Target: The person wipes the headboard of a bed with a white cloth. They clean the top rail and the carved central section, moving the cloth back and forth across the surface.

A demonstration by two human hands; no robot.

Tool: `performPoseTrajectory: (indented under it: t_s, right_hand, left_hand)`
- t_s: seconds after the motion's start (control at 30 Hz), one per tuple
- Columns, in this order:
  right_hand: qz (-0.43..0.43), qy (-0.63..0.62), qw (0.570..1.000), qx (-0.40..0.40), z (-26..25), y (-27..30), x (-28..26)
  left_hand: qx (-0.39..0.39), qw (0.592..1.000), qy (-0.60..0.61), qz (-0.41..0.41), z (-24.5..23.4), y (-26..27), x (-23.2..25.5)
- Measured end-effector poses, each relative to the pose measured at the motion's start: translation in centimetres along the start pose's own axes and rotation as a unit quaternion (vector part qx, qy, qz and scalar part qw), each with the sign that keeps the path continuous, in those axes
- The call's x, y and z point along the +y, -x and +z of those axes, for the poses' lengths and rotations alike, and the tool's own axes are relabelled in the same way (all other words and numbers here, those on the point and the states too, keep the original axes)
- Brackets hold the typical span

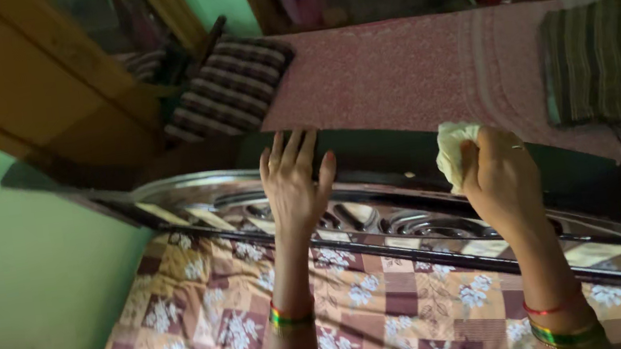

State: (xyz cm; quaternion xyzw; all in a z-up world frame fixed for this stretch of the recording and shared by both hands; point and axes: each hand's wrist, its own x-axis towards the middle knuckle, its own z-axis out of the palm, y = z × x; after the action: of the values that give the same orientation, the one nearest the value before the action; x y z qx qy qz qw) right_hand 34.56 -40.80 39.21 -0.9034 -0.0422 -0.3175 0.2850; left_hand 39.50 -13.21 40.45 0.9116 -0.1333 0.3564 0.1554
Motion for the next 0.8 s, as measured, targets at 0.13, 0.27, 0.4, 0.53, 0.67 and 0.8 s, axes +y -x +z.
performPoseTrajectory:
  t_s: [0.13,0.27,0.4,0.53,0.67,0.8]
  right_hand:
    - [0.041,0.058,0.997,0.008,1.6,0.2,0.9]
    - [0.061,0.099,0.993,0.018,2.4,1.6,1.1]
    - [0.082,0.116,0.989,0.031,2.5,1.8,1.3]
    - [0.094,0.150,0.984,0.034,3.0,2.1,1.7]
    - [0.081,0.199,0.976,0.030,2.6,1.8,1.6]
    - [0.117,0.194,0.974,0.031,2.5,1.6,1.0]
  left_hand:
    - [0.035,0.998,-0.008,0.045,0.5,0.3,-0.6]
    - [0.023,0.998,0.010,0.066,0.7,1.1,-2.3]
    - [0.029,0.996,0.028,0.078,0.3,0.8,-2.5]
    - [0.054,0.994,0.038,0.084,0.6,1.1,-2.4]
    - [0.067,0.992,0.057,0.095,1.0,1.9,-3.2]
    - [0.093,0.986,0.070,0.117,1.9,2.5,-4.0]
